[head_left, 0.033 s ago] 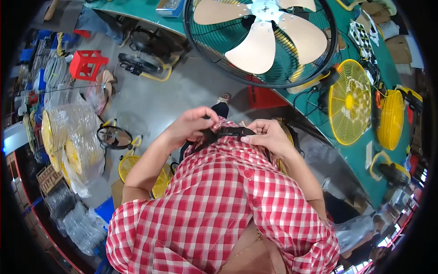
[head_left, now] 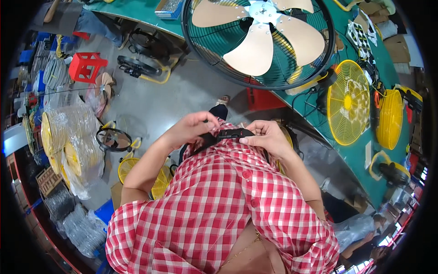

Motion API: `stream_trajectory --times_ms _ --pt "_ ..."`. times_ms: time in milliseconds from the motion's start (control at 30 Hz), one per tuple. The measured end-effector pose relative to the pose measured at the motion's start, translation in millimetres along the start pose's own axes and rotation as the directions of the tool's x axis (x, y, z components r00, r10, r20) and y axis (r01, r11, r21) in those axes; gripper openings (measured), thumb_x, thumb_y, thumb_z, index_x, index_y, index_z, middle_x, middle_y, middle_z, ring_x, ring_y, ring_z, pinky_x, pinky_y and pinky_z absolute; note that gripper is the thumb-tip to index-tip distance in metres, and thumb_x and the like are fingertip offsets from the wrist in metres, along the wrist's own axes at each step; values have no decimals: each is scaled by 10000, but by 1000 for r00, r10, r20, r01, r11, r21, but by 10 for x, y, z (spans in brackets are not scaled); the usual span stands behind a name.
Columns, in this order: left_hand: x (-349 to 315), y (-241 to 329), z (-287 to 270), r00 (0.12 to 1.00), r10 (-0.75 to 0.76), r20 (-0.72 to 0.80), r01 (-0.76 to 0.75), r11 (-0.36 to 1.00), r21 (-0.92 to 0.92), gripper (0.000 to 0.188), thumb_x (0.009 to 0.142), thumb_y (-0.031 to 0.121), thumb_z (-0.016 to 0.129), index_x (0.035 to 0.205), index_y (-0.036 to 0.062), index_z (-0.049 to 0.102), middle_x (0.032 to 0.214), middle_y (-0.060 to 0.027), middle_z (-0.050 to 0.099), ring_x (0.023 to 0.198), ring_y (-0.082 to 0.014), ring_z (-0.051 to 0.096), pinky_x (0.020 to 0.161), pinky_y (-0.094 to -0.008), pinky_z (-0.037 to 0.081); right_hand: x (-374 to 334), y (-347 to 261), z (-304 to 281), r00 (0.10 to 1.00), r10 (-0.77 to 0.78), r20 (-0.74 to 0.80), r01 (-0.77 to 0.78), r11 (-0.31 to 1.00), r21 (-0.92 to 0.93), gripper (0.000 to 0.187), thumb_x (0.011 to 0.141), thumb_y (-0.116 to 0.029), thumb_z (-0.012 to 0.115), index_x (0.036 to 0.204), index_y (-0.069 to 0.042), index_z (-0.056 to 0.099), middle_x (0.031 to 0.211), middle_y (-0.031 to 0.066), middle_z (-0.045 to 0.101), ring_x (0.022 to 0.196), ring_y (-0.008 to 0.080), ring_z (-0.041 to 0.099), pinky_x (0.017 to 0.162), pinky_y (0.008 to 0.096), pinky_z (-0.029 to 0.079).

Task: Assemble a handheld industrial fan by attaching the front grille with screws using a power driver and applying a brand label.

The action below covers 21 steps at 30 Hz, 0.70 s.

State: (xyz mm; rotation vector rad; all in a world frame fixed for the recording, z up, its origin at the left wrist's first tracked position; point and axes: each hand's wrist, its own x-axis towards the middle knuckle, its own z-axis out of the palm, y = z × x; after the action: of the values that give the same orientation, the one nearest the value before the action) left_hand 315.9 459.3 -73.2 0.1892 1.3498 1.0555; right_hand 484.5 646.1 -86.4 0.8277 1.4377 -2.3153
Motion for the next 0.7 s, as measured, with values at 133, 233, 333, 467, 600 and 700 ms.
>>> stream_trajectory --times_ms 133,233,333,467,600,700 --pt "67 -95 -148 883 399 248 -459 616 641 283 862 268 585 1054 60 596 848 -20 576 751 -106 539 695 -232 428 41 42 65 1000 -19 -19 20 995 97 189 710 -14 730 861 21 622 700 0 614 601 9 519 525 155 390" --pt "-40 62 25 914 311 259 -405 703 585 323 819 218 646 1085 44 588 847 -22 593 752 -103 538 699 -240 430 15 7 104 997 -72 2 72 997 18 214 700 1 732 878 19 614 717 -5 609 611 13 518 553 157 412" --pt "-60 -20 89 967 97 237 -195 878 436 357 782 137 690 1101 33 568 848 7 593 762 -66 523 697 -222 427 -38 -17 154 1000 -27 -9 28 998 51 219 697 9 730 881 19 613 722 -4 610 618 14 520 558 156 414" --pt "-104 -146 174 983 145 111 -170 949 266 366 808 108 658 1141 18 535 839 9 578 764 -62 518 701 -204 432 -17 8 144 999 -38 4 37 992 119 211 718 -13 714 899 18 610 719 7 602 582 25 508 530 159 402" --pt "-120 -264 219 962 268 55 -271 960 66 351 816 61 636 1143 22 517 908 11 562 829 -49 505 728 -207 433 -43 2 -58 982 111 150 -152 942 300 219 780 -129 671 934 14 611 703 17 580 509 45 453 469 159 337" --pt "-113 -230 207 965 256 57 -260 963 71 355 816 52 632 1148 24 512 917 11 557 823 -46 501 722 -204 430 -9 8 -50 986 93 136 -117 976 184 215 779 -116 678 946 4 614 721 12 580 556 37 478 508 167 380"
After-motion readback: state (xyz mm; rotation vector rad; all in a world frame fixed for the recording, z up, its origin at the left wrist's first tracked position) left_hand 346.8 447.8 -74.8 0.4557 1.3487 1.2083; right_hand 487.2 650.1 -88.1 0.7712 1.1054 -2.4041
